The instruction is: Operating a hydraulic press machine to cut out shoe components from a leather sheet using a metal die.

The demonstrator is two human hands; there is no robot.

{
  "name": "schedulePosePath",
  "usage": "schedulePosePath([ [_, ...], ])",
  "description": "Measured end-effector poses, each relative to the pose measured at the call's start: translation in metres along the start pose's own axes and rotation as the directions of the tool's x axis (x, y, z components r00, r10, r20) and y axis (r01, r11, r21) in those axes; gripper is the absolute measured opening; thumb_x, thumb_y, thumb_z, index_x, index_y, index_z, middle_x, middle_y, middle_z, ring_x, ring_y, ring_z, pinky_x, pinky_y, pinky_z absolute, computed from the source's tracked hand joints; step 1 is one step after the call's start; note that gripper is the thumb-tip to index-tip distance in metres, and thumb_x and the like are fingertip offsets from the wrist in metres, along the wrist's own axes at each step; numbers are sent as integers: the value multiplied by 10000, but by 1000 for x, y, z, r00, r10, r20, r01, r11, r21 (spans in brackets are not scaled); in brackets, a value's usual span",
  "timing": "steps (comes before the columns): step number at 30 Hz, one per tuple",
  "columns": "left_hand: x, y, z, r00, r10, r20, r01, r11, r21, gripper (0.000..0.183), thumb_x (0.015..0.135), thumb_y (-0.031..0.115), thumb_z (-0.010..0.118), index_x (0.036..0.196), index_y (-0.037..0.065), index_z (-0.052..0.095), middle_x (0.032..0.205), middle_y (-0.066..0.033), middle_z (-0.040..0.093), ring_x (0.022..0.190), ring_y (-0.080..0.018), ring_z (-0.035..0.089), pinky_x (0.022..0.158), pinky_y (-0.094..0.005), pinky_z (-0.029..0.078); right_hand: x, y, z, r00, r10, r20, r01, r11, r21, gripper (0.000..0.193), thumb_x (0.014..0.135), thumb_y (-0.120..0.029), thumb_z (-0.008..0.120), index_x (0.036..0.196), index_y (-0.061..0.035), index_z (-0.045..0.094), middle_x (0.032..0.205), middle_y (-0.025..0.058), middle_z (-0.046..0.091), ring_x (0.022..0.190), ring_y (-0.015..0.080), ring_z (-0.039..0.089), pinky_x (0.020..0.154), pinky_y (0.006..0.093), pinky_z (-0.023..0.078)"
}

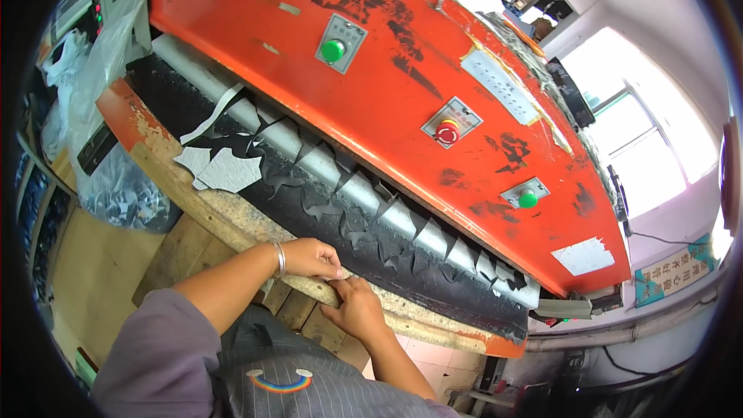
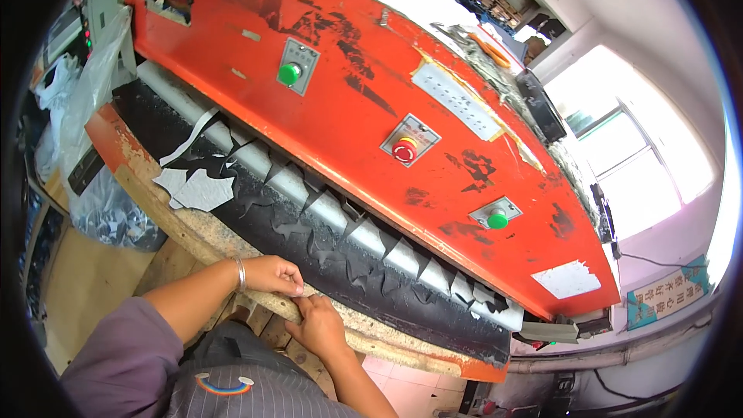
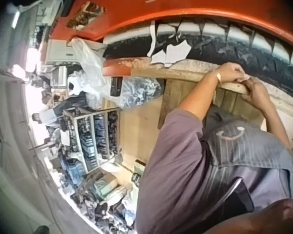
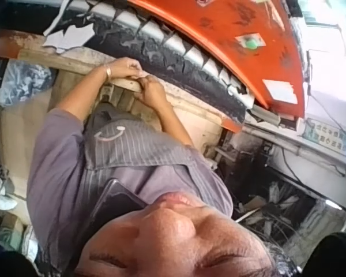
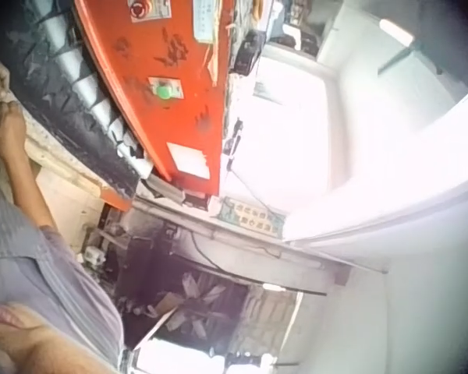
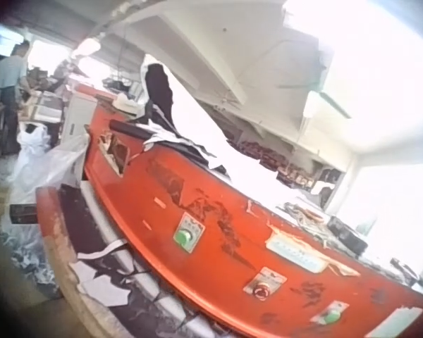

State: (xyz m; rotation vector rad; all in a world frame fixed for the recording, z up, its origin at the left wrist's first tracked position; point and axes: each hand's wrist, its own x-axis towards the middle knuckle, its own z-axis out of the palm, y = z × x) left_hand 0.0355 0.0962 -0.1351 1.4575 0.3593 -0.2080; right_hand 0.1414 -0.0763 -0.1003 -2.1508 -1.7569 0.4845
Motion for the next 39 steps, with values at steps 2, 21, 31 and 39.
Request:
schedulePosePath([
  [2,0,0,3,999,-22,38,24,998,-64,283,902,286,644,1039,39,623,872,3,642,732,-47,565,650,-208,463,5,9,-18,976,-120,180,102,989,109,475,694,-282,742,1084,-30,645,958,175,642,946,334,592,831,393,486],
  [21,110,82,-36,822,65,-566,-175,974,-142,614,949,477,450,1402,71,362,819,-55,614,515,-101,532,446,-248,431,135,92,-83,968,53,-244,-48,998,26,628,616,-319,762,1119,-4,558,1200,200,478,1115,340,444,977,403,388],
  [31,71,-12,40,877,119,-465,10,964,267,468,955,468,471,986,30,633,674,-24,541,594,-131,514,541,-313,462,24,134,-73,985,173,-22,-89,603,793,649,652,-238,785,1225,-19,573,1211,130,504,1183,266,443,1017,390,341],
  [39,-4,32,-70,667,-37,-744,550,698,458,519,832,447,628,1046,-26,614,1026,-261,637,980,-386,610,864,-407,476,120,155,-104,927,323,-190,-333,943,-23,620,628,-333,730,1160,-37,612,1294,196,487,1225,343,400,1001,400,406],
])
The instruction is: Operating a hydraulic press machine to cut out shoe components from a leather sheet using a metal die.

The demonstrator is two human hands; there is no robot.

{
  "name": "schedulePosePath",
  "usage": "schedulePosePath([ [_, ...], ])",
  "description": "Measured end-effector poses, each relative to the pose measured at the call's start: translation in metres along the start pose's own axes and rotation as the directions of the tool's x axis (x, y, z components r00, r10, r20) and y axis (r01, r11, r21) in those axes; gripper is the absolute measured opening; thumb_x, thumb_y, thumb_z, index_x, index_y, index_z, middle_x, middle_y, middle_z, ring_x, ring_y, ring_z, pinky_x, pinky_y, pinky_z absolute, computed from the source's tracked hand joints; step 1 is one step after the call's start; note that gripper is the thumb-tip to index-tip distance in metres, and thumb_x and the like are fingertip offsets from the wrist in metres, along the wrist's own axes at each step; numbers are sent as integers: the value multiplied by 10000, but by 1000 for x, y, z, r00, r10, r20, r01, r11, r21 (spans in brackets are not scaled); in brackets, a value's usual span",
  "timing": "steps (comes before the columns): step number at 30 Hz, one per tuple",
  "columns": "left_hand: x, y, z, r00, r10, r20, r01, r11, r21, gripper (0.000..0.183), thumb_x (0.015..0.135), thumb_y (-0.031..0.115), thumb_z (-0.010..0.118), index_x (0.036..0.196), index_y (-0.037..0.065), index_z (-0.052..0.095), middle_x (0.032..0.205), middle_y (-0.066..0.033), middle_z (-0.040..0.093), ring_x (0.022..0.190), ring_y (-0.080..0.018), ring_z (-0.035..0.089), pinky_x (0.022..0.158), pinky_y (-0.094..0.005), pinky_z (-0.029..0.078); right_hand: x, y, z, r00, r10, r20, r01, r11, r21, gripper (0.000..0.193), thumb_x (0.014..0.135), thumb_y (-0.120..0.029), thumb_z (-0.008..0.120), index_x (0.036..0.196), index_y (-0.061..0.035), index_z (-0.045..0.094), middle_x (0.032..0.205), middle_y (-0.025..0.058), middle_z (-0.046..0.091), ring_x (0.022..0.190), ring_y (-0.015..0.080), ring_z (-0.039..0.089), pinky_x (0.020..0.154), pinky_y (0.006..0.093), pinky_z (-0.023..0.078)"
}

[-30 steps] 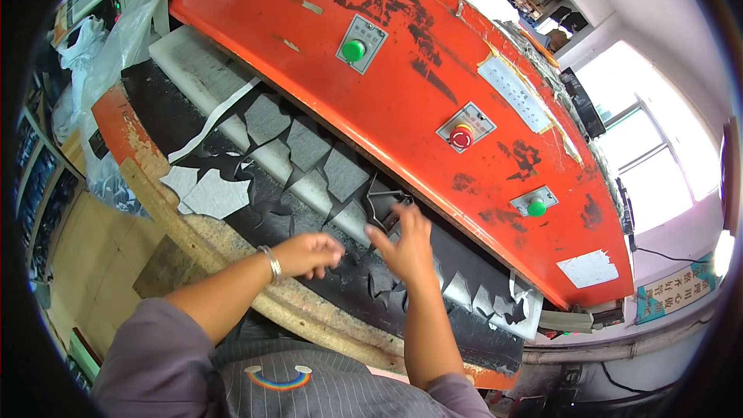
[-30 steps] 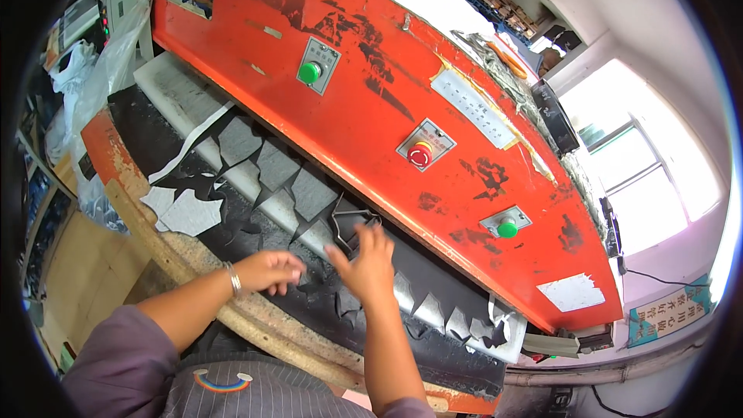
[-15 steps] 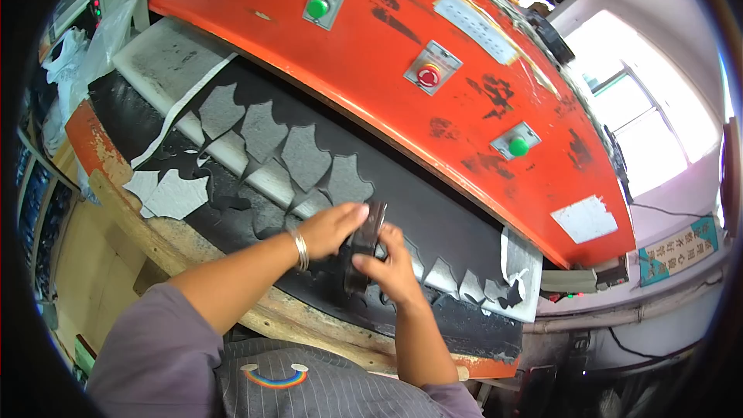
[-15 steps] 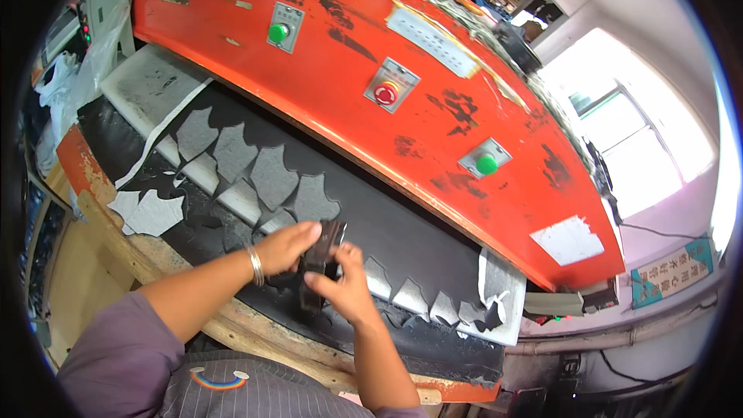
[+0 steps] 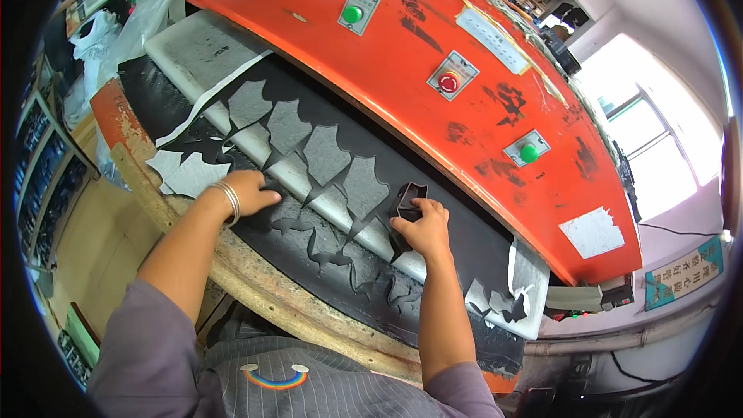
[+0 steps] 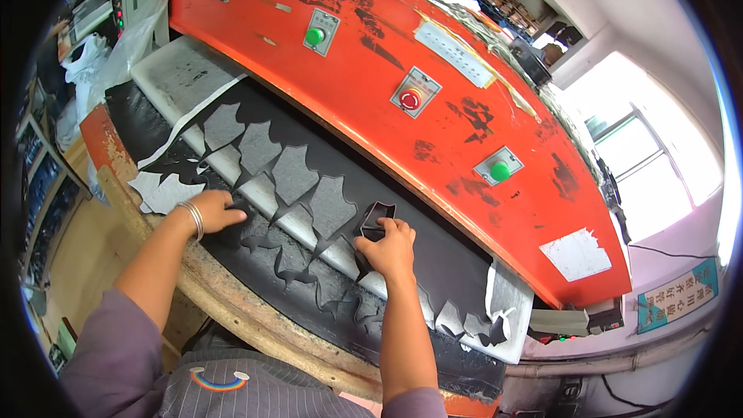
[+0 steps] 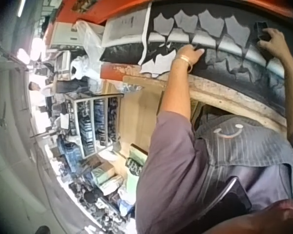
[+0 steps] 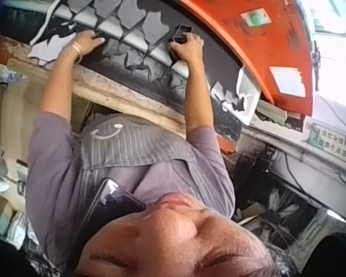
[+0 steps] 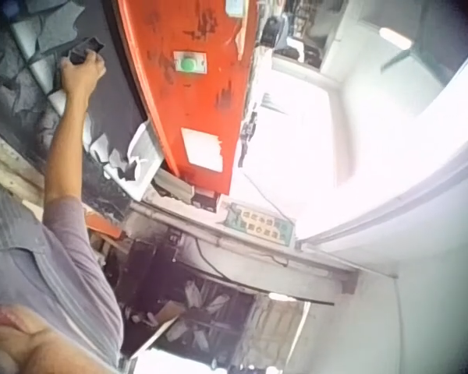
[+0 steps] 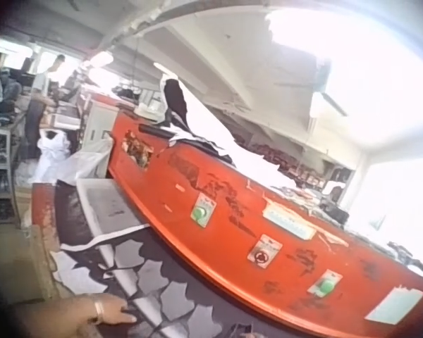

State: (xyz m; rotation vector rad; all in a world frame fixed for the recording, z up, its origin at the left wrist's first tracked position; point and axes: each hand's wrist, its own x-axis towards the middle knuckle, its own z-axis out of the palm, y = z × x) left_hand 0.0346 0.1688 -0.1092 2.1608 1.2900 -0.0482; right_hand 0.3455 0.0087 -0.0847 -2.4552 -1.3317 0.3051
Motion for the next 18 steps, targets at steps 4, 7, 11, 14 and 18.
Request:
schedulePosePath([
  [4,-2,23,-3,874,38,-484,52,984,171,451,831,295,636,1181,27,541,1051,-199,641,993,-351,605,903,-412,460,-1,3,8,999,-23,-46,16,990,-140,688,644,-394,765,1210,-48,583,1363,240,423,1282,370,352,1007,432,402],
  [7,24,51,9,721,339,-604,-401,915,35,409,803,149,609,1193,61,523,1054,-152,649,990,-329,603,895,-418,451,-13,12,12,966,-150,-211,142,989,-51,832,639,-456,796,1309,-65,496,1404,296,351,1326,405,294,1033,475,365],
  [11,44,104,63,808,488,-329,-568,793,-220,518,786,53,526,1299,69,452,1137,-108,637,1026,-282,599,927,-427,419,-32,43,29,977,-163,-138,160,986,-37,1006,599,-491,827,1387,-54,379,1409,324,329,1333,430,294,1073,503,247],
  [14,63,132,98,790,521,-323,-596,776,-205,615,784,38,510,1382,48,366,1175,-101,629,1120,-253,560,1021,-405,359,-29,44,36,959,-200,-200,198,980,-28,976,601,-497,818,1361,-42,408,1375,293,396,1321,400,342,1068,505,235],
  [18,68,137,112,771,553,-314,-616,773,-151,681,773,32,478,1417,-21,263,1256,-99,590,1213,-253,492,1123,-405,257,-25,46,39,945,-216,-245,207,976,-61,881,619,-442,800,1328,-55,448,1337,274,449,1302,382,381,1063,514,242],
])
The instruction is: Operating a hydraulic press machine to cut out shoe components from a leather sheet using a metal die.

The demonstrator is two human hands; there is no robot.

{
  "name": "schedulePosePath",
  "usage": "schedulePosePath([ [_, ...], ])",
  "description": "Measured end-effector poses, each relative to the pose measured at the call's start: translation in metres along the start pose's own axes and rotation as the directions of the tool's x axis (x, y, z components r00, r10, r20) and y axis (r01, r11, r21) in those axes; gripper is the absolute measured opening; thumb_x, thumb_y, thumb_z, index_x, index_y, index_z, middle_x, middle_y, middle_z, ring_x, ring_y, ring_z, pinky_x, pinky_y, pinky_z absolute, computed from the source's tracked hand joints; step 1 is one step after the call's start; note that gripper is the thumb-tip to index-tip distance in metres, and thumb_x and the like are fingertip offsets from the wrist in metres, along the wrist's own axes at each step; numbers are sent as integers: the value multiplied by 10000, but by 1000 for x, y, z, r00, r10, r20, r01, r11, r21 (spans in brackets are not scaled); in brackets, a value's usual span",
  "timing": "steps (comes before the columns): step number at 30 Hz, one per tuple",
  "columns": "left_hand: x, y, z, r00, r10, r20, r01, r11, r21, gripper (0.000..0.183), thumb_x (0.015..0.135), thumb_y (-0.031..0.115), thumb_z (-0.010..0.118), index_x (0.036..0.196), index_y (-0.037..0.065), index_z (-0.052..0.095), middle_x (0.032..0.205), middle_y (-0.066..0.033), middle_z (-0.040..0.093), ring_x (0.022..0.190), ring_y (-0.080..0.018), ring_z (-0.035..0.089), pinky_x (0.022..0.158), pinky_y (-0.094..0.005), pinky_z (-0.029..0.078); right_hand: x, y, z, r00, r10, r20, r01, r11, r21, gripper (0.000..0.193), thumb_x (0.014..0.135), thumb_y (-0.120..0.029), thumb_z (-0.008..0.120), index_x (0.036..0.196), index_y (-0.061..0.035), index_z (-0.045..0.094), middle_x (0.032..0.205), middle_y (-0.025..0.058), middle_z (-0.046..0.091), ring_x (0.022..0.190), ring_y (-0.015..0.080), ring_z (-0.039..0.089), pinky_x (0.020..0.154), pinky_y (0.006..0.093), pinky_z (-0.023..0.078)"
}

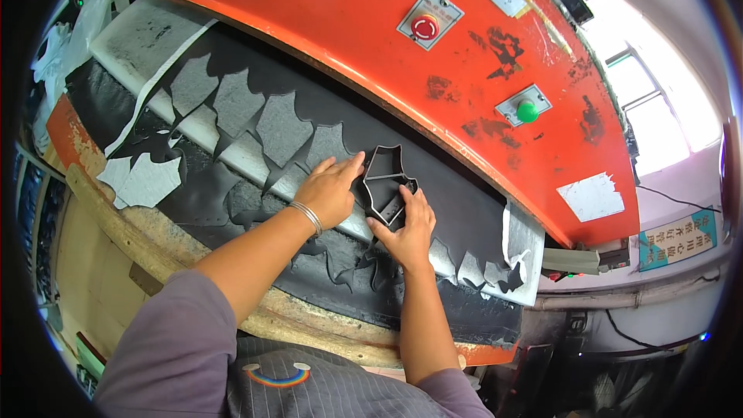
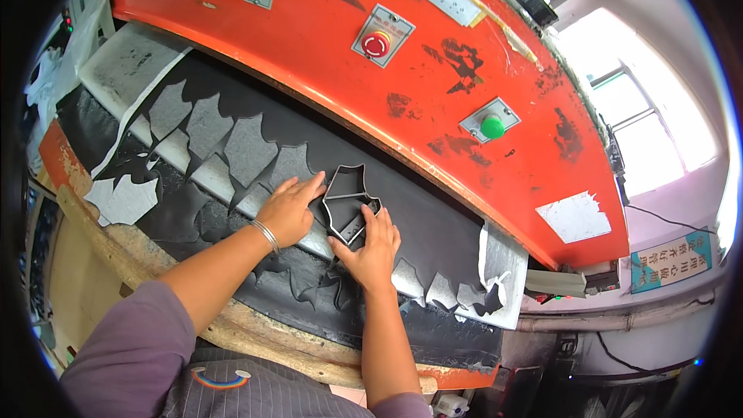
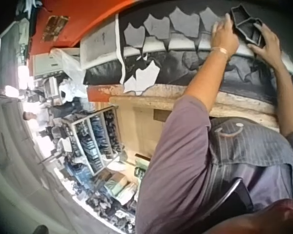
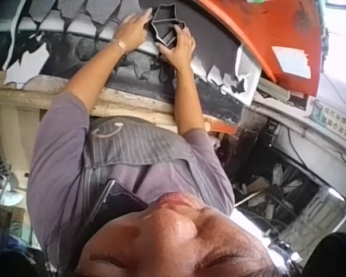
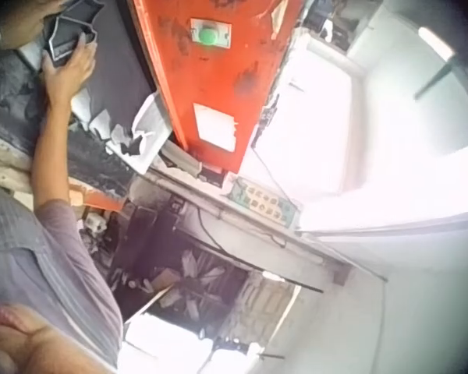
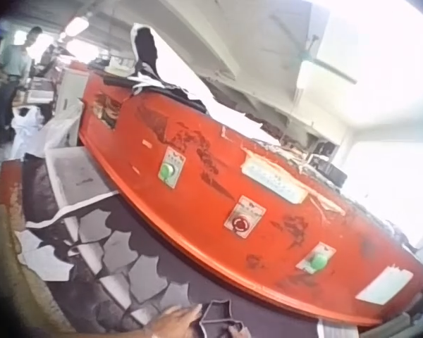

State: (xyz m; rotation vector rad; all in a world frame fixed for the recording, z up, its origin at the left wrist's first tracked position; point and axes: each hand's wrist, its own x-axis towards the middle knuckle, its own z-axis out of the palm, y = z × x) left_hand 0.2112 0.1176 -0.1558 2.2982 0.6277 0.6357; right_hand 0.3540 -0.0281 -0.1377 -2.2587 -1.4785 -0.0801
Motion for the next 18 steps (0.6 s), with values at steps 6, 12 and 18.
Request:
schedulePosePath([
  [6,-1,1,-5,1000,20,13,-19,998,-68,679,770,17,463,1414,-28,253,1280,-99,573,1204,-270,495,1123,-424,258,1,1,-7,1000,-5,17,4,999,42,842,610,-377,785,1320,-59,461,1342,275,447,1314,376,373,1075,510,224],
  [12,-1,0,-9,999,34,15,-33,997,-64,688,766,17,465,1413,-40,241,1273,-108,573,1206,-275,494,1123,-424,260,0,-1,-10,999,2,46,-5,998,65,866,612,-374,782,1336,-43,442,1355,273,437,1330,369,357,1089,504,195],
  [18,-5,3,-8,999,-2,45,2,1000,-14,720,792,40,488,1431,-57,171,1303,-108,549,1237,-233,475,1132,-396,248,-5,9,-19,987,22,161,-33,997,71,1079,597,-417,810,1422,18,269,1379,276,407,1336,369,348,1100,486,188],
])
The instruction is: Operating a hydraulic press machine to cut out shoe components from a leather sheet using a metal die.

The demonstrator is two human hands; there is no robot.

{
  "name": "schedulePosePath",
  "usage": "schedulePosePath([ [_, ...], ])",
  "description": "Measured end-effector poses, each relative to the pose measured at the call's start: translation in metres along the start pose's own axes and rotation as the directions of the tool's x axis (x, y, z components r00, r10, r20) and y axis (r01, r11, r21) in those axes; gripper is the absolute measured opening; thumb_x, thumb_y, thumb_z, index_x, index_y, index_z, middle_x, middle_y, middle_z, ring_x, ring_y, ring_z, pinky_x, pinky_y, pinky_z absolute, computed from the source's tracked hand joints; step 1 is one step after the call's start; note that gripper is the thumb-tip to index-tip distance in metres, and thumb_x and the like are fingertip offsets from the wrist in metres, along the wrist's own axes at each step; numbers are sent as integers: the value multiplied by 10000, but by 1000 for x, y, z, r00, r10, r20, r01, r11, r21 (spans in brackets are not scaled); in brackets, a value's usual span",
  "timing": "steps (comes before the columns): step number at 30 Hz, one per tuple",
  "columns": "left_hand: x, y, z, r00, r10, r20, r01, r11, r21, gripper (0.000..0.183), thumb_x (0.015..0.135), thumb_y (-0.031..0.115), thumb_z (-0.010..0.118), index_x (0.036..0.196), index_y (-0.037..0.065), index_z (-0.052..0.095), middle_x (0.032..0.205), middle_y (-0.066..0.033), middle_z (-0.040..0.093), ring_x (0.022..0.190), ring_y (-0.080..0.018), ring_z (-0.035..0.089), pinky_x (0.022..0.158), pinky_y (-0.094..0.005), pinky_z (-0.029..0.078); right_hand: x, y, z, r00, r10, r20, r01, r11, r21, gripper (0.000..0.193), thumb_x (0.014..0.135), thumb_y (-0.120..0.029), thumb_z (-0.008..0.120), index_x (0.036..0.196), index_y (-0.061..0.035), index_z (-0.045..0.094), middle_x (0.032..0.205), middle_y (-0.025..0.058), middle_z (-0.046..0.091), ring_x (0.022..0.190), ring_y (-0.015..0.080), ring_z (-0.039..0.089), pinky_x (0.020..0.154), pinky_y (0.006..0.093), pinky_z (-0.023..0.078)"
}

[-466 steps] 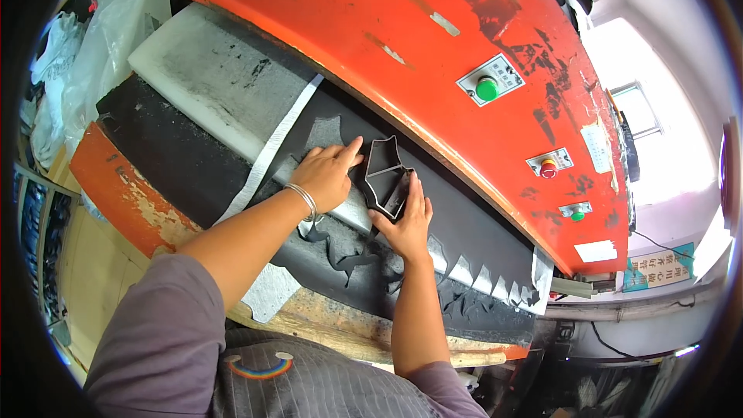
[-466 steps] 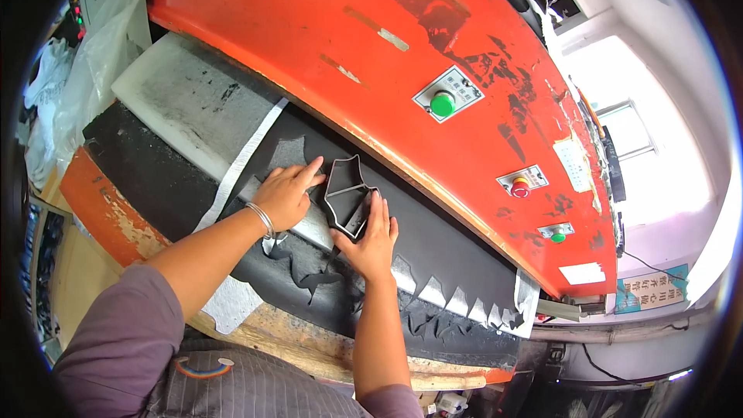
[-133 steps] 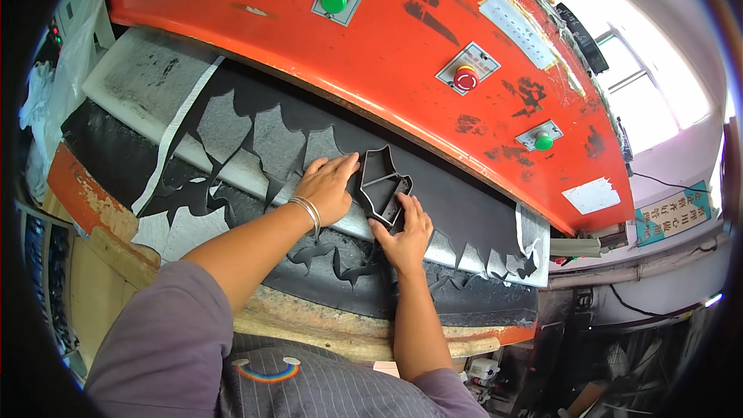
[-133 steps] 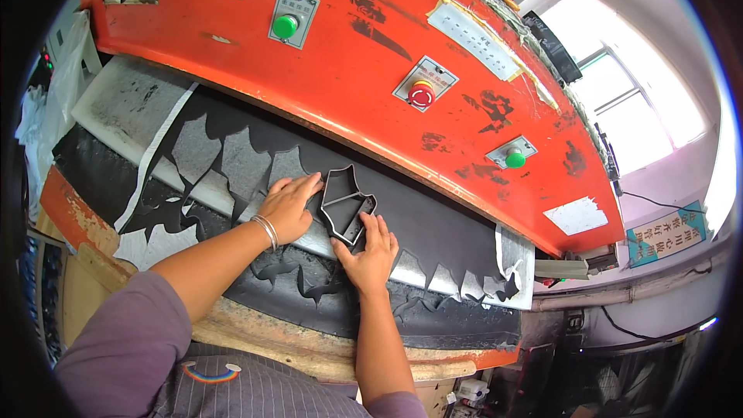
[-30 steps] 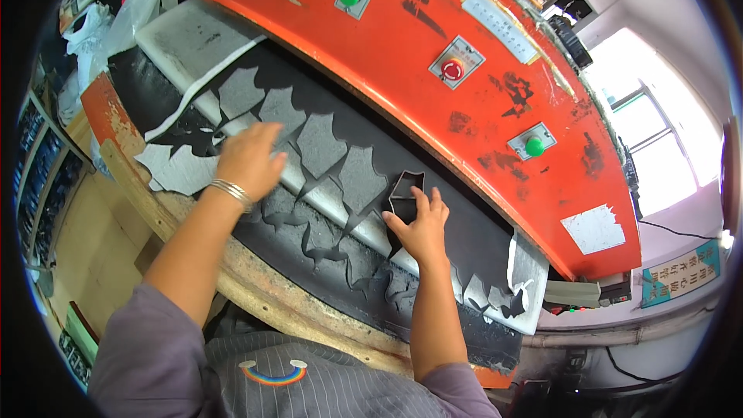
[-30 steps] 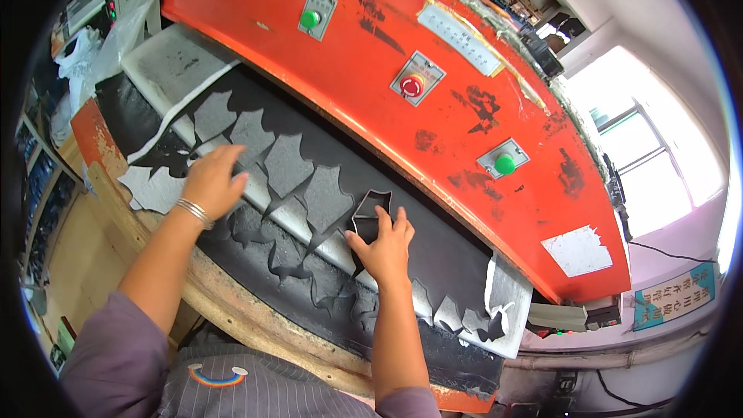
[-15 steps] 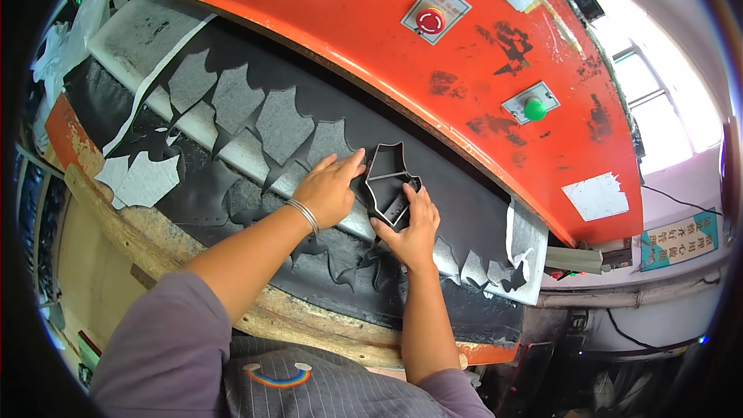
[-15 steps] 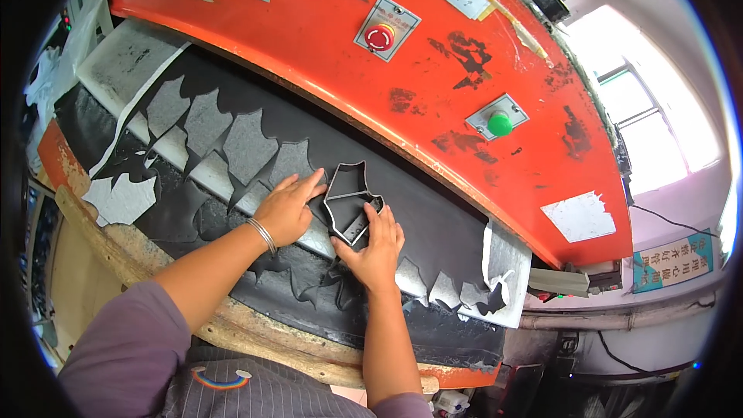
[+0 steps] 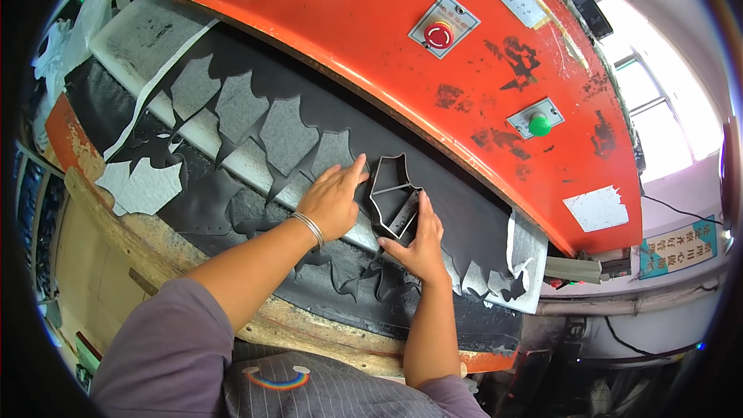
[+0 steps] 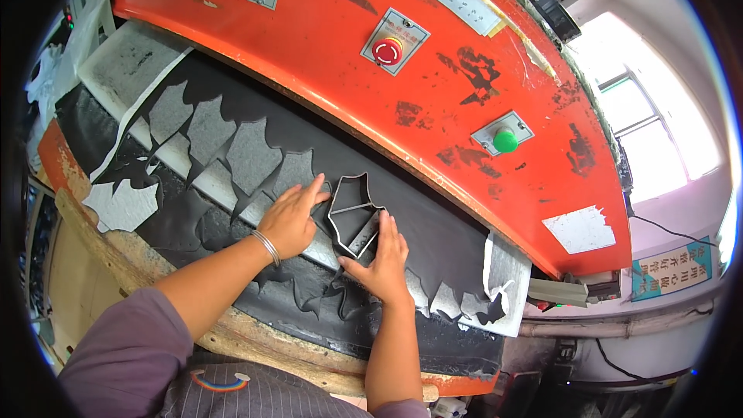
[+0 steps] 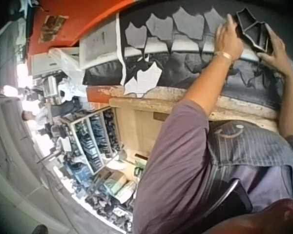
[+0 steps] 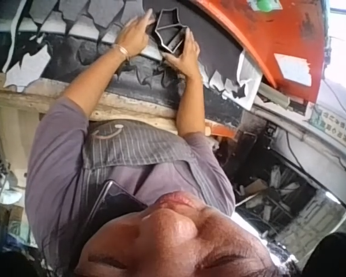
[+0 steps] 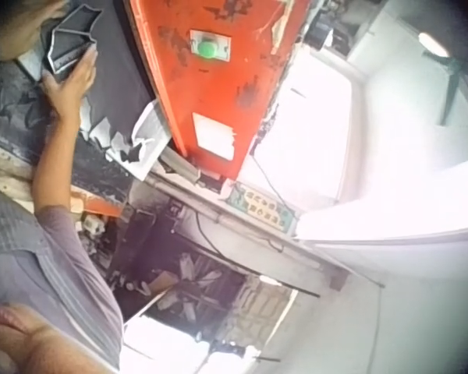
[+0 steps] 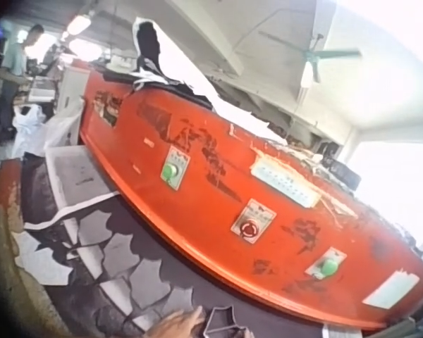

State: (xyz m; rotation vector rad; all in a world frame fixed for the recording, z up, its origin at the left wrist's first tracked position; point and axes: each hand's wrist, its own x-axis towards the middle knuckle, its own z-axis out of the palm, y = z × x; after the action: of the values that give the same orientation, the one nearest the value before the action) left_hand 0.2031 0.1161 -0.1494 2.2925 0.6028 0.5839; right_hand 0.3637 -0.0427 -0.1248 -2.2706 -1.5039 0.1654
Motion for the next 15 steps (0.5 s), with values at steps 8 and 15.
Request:
schedulePosePath([
  [8,8,-7,-5,998,-55,30,55,998,22,707,791,53,469,1428,-59,184,1350,-62,523,1261,-216,457,1138,-372,231,13,4,-6,993,33,110,-37,999,38,1251,560,-472,835,1439,94,148,1420,290,353,1352,350,338,1122,474,165],
  [15,9,-16,-9,998,-56,26,56,998,14,707,771,55,459,1421,-49,201,1355,-67,522,1258,-249,456,1135,-372,231,23,10,-7,993,-89,78,84,994,66,1242,539,-447,855,1435,87,181,1423,256,370,1349,330,348,1120,469,181],
])
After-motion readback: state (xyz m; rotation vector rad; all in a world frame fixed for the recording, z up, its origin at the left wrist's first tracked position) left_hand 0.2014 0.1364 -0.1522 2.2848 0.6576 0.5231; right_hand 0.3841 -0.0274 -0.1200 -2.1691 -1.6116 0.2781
